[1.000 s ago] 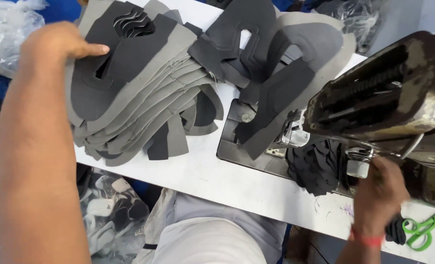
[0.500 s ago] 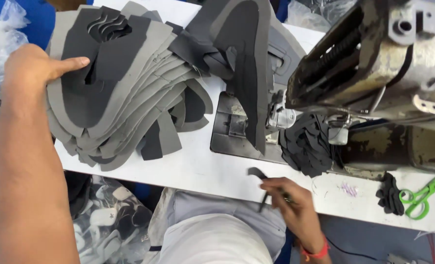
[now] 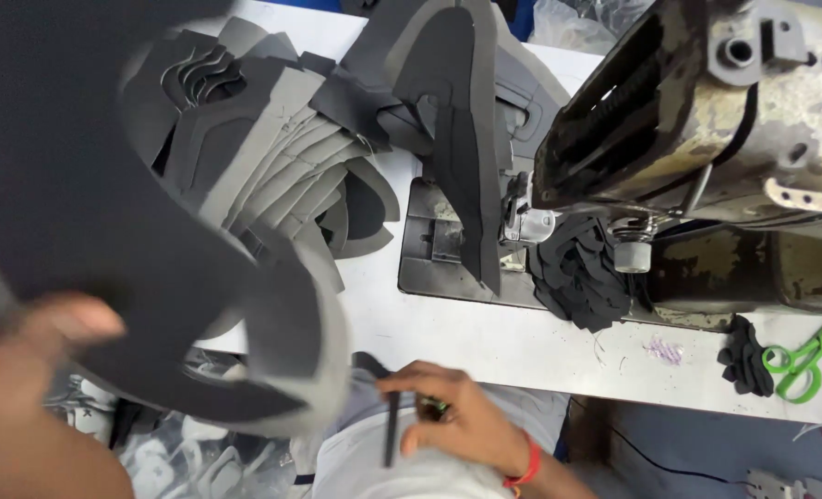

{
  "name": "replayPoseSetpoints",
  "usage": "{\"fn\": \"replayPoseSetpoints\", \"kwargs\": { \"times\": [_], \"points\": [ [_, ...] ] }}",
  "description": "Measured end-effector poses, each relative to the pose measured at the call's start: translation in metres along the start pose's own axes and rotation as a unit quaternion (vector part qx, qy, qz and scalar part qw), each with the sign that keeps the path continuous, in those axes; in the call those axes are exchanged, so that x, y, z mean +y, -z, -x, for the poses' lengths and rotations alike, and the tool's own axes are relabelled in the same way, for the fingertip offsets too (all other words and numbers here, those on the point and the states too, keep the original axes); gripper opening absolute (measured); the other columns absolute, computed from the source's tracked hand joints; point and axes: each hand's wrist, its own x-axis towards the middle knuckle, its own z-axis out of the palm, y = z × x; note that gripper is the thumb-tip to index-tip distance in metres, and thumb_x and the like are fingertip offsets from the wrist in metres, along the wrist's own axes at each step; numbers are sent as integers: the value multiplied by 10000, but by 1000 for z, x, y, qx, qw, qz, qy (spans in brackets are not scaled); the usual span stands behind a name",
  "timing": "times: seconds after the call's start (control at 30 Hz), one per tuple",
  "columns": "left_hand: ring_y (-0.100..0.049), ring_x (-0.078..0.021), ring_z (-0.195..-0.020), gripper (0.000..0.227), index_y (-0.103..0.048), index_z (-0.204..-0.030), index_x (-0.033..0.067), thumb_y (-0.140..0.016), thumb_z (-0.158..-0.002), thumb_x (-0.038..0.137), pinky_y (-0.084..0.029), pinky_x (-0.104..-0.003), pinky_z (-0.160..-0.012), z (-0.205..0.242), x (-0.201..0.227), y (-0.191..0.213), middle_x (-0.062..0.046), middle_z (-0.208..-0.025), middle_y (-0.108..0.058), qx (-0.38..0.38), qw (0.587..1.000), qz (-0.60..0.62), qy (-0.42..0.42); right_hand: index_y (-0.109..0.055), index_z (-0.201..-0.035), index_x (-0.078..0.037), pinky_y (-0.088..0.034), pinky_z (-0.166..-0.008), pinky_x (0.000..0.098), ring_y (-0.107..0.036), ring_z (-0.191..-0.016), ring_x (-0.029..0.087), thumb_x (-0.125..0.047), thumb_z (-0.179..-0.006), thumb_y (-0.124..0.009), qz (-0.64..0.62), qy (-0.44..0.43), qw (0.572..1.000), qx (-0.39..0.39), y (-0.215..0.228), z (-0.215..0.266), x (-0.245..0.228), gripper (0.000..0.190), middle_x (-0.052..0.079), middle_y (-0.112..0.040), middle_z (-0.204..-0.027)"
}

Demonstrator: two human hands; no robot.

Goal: The person sews gray shoe parts using a sewing machine, guiding the material under the needle and cutting threads with scissors. They handle multiple shoe parts from a stack, aligning them for stitching and trimming excess thread after each piece.

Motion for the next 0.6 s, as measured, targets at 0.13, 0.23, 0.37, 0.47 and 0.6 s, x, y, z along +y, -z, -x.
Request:
{"fn": "replayPoseSetpoints", "kwargs": {
  "times": [0.13,0.23,0.37,0.47,0.6],
  "points": [
    [-691,-162,-1098,478,-679,-1159,-37,-862,-847,274,-549,-322,-988,39,-33,-81,-102,-1180,-721,-60,996,-13,-70,-647,-1313,-60,-416,-511,228,-521,-607,36,-687,-707,-768,-227,22,974,-5,-23,22,37,880,70,-655,-1028],
    [-706,-169,-1062,450,-692,-1152,-35,-874,-830,222,-568,-338,-944,43,-80,-118,-98,-1144,-744,-129,988,51,-63,-650,-1277,-38,-402,-453,224,-517,-544,31,-681,-666,-804,-359,42,927,99,-24,78,114,900,17,-609,-806],
    [-719,-206,-943,304,-723,-1097,32,-860,-854,153,-562,-357,-847,34,-111,-153,-67,-1037,-742,-303,949,73,-43,-645,-796,-134,-374,-596,167,-553,-586,17,-662,-795,-772,-211,32,958,191,-10,150,165,544,-51,-620,-656],
    [-709,-247,-915,280,-693,-1134,41,-795,-914,182,-552,-357,-803,21,-95,-193,-76,-1033,-696,-382,923,17,-42,-679,-971,51,-491,-616,296,-604,-748,159,-210,-862,-903,-195,37,948,250,2,122,78,361,80,-628,-871],
    [-699,-271,-952,279,-667,-1199,22,-690,-993,210,-541,-366,-816,24,-104,-241,-104,-1081,-672,-399,916,-16,-46,-704,-966,16,-469,-518,279,-594,-602,125,-97,-818,-767,-101,-177,868,454,41,156,130,196,32,-674,-751]
  ]
}}
